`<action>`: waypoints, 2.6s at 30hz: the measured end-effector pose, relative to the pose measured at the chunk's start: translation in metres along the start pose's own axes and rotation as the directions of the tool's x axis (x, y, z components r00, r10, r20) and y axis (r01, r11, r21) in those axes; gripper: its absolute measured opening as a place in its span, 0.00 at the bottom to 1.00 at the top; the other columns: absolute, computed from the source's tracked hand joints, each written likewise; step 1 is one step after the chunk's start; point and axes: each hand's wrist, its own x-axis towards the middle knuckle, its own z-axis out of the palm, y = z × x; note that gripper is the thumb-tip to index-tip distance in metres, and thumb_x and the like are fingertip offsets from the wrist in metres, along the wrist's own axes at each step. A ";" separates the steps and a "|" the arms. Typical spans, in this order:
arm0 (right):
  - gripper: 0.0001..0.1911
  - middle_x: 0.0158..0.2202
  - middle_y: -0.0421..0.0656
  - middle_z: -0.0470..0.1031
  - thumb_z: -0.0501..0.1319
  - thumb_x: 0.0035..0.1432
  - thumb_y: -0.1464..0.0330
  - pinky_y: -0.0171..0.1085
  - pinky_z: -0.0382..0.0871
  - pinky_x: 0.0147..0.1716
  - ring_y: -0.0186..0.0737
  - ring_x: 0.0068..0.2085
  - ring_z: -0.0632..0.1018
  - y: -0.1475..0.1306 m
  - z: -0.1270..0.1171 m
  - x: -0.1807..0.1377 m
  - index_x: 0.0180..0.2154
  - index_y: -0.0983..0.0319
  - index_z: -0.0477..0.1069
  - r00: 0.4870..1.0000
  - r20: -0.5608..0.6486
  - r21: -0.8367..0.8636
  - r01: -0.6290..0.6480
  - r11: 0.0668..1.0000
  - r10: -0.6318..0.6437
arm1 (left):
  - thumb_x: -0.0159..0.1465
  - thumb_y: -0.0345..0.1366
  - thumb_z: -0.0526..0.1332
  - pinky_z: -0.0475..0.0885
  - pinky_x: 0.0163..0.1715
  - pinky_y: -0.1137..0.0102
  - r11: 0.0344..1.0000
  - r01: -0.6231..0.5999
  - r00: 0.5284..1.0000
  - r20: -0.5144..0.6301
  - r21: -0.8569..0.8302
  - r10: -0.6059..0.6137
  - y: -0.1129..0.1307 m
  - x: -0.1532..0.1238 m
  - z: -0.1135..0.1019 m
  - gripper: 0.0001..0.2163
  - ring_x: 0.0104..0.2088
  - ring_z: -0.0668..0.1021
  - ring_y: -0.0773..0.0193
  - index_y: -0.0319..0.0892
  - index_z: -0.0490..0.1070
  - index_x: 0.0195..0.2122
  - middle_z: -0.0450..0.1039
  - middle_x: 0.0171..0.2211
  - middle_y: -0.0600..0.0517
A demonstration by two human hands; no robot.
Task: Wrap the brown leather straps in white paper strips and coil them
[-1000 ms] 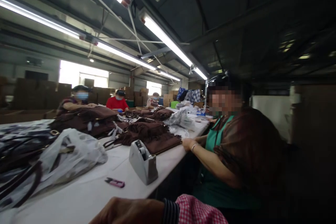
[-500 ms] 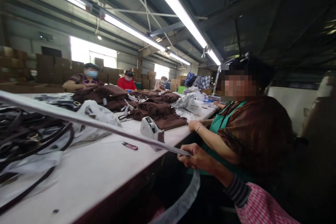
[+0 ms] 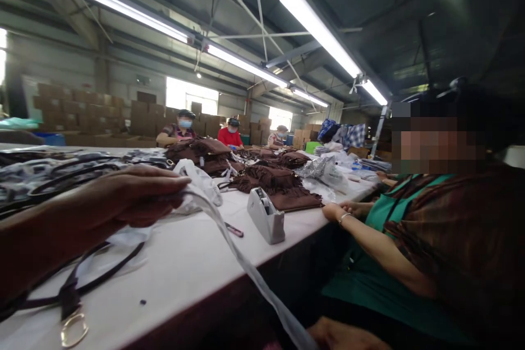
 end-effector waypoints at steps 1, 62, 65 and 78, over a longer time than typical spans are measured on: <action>0.19 0.32 0.39 0.76 0.73 0.45 0.55 0.37 0.66 0.32 0.40 0.34 0.78 -0.014 0.000 0.009 0.38 0.59 0.82 0.998 0.037 0.060 0.040 0.997 -0.043 | 0.58 0.40 0.74 0.47 0.14 0.81 0.992 0.055 0.990 0.120 0.117 -0.069 0.010 0.007 0.009 0.16 0.15 0.57 0.77 0.38 0.74 0.20 0.57 0.15 0.58; 0.22 0.23 0.36 0.62 0.58 0.69 0.57 0.36 0.55 0.28 0.34 0.28 0.63 -0.173 -0.002 0.071 0.24 0.62 0.67 0.602 -0.576 -0.248 0.517 0.819 -0.554 | 0.48 0.37 0.79 0.68 0.23 0.74 0.957 0.155 0.988 0.020 -0.244 -0.155 -0.128 -0.005 0.050 0.21 0.21 0.76 0.67 0.41 0.71 0.37 0.77 0.24 0.55; 0.22 0.24 0.36 0.63 0.59 0.69 0.58 0.36 0.55 0.29 0.34 0.28 0.64 -0.177 -0.007 0.072 0.24 0.61 0.67 0.621 -0.538 -0.262 0.519 0.814 -0.569 | 0.48 0.37 0.77 0.66 0.22 0.73 0.989 0.131 0.990 0.052 -0.064 -0.128 -0.127 -0.006 0.043 0.18 0.20 0.73 0.68 0.39 0.73 0.35 0.73 0.22 0.57; 0.21 0.24 0.37 0.63 0.61 0.68 0.58 0.35 0.55 0.28 0.34 0.28 0.63 -0.172 -0.009 0.072 0.25 0.62 0.71 0.677 -0.432 -0.209 0.567 0.796 -0.596 | 0.59 0.48 0.72 0.74 0.45 0.63 0.981 0.100 0.983 -0.172 0.164 -0.071 -0.108 -0.011 -0.015 0.17 0.50 0.79 0.50 0.43 0.80 0.44 0.81 0.47 0.45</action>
